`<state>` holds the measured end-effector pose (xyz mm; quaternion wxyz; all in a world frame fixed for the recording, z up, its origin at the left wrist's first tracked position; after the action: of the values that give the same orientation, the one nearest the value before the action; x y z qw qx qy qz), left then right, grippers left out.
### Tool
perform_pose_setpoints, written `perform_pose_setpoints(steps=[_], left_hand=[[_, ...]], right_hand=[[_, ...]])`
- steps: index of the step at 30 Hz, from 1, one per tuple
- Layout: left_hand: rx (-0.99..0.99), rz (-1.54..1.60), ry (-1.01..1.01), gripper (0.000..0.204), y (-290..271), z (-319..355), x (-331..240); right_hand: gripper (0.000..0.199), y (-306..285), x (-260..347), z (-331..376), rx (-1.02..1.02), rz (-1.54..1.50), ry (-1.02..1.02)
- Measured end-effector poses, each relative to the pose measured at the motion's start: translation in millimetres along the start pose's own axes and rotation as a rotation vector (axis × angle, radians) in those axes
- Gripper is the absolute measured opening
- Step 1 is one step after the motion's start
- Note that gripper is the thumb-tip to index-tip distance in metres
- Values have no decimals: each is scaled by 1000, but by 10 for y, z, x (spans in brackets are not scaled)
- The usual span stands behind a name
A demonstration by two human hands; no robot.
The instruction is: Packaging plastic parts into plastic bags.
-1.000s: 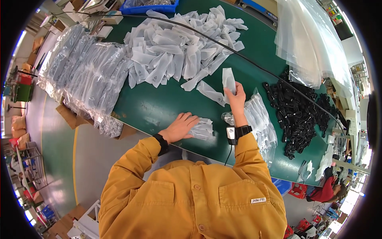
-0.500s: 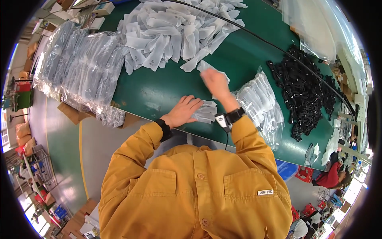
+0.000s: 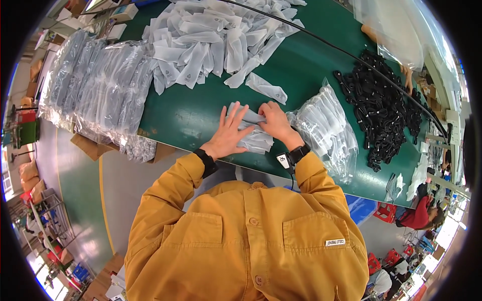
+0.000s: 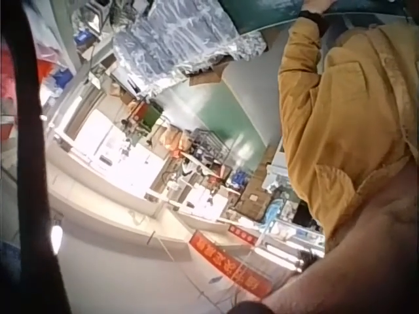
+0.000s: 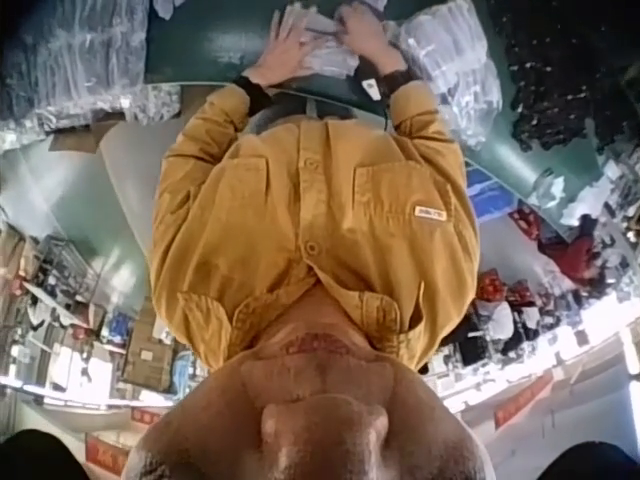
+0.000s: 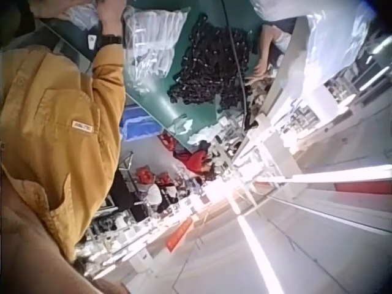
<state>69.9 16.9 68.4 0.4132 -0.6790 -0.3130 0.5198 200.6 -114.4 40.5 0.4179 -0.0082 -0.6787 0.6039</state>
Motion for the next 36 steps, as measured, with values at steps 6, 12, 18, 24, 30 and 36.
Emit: perform_pose_setpoints(steps=[6,12,18,24,30,36], left_hand=[[80,93,8,73,197,-5,132],[57,180,56,72,228,20,140],[68,156,100,79,206,-17,132],[-108,340,37,75,293,53,104],[-296,546,-10,54,350,-5,39],[-354,434,-138,30,417,4,232]], right_hand=[[24,101,123,207,-173,-127,-172],[25,112,43,465,-246,-315,51],[39,156,-6,545,-239,-261,-8],[85,254,455,913,-334,-202,-78],[108,385,387,854,-380,-44,-57],[95,349,419,685,-290,45,-172]])
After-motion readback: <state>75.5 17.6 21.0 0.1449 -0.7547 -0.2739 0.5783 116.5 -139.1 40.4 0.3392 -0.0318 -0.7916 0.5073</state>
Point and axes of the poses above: each hand's wrist, its own z-axis away from the middle knuckle, its own y-axis out of the palm, x = y × z, the point moved 4 cm from there along -z, towards the middle knuckle, and after that the axes turned 1 degree about -y, right-handed, at the moved point
